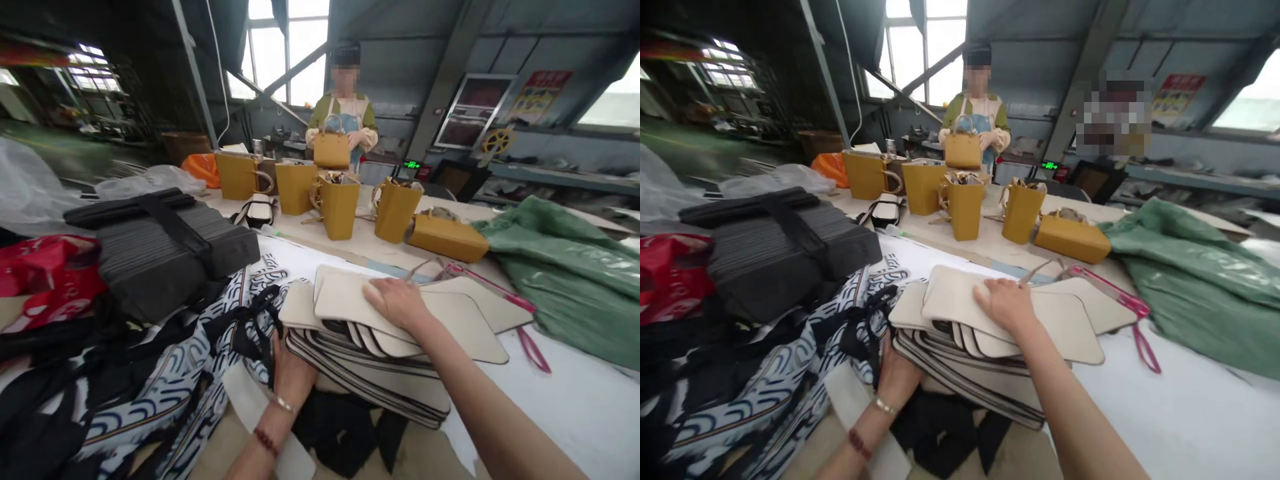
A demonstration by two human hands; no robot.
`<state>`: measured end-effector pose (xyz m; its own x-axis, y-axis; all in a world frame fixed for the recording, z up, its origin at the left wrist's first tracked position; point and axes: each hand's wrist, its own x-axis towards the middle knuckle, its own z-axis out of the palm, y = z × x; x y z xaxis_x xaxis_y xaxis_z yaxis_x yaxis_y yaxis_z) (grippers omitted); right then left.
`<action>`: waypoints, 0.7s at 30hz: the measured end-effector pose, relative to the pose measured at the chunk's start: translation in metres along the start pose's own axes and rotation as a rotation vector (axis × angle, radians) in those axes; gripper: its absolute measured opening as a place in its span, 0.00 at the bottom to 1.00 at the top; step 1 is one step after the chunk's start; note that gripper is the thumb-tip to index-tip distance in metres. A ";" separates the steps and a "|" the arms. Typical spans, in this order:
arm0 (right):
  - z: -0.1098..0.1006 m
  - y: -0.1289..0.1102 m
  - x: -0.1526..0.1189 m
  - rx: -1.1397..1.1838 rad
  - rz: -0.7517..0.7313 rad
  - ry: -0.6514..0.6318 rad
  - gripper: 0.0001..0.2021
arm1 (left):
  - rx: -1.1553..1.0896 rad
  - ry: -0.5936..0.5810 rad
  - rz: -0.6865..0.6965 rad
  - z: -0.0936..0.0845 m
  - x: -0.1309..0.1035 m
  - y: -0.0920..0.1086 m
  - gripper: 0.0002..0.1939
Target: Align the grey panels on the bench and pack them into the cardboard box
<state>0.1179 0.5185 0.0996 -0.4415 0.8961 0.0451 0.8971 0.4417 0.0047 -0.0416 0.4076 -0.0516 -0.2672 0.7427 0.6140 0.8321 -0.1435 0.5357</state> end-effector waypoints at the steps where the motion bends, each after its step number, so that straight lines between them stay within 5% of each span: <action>1: 0.009 -0.004 0.007 -0.033 0.034 -0.014 0.26 | 0.047 -0.024 0.000 0.000 -0.005 -0.009 0.18; 8: 0.016 -0.015 0.027 -0.078 0.102 -0.069 0.30 | 0.069 -0.060 -0.044 -0.003 -0.011 -0.016 0.19; 15: 0.019 -0.020 0.006 -0.070 0.065 0.041 0.27 | -0.243 0.225 -0.590 -0.022 -0.008 -0.020 0.15; 21: 0.024 -0.023 -0.015 -0.049 0.063 0.078 0.29 | -0.242 0.189 -0.501 -0.038 -0.014 -0.008 0.19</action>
<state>0.1037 0.4959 0.0750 -0.3831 0.9153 0.1246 0.9237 0.3801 0.0480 -0.0629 0.3733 -0.0429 -0.6999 0.6320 0.3328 0.4532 0.0329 0.8908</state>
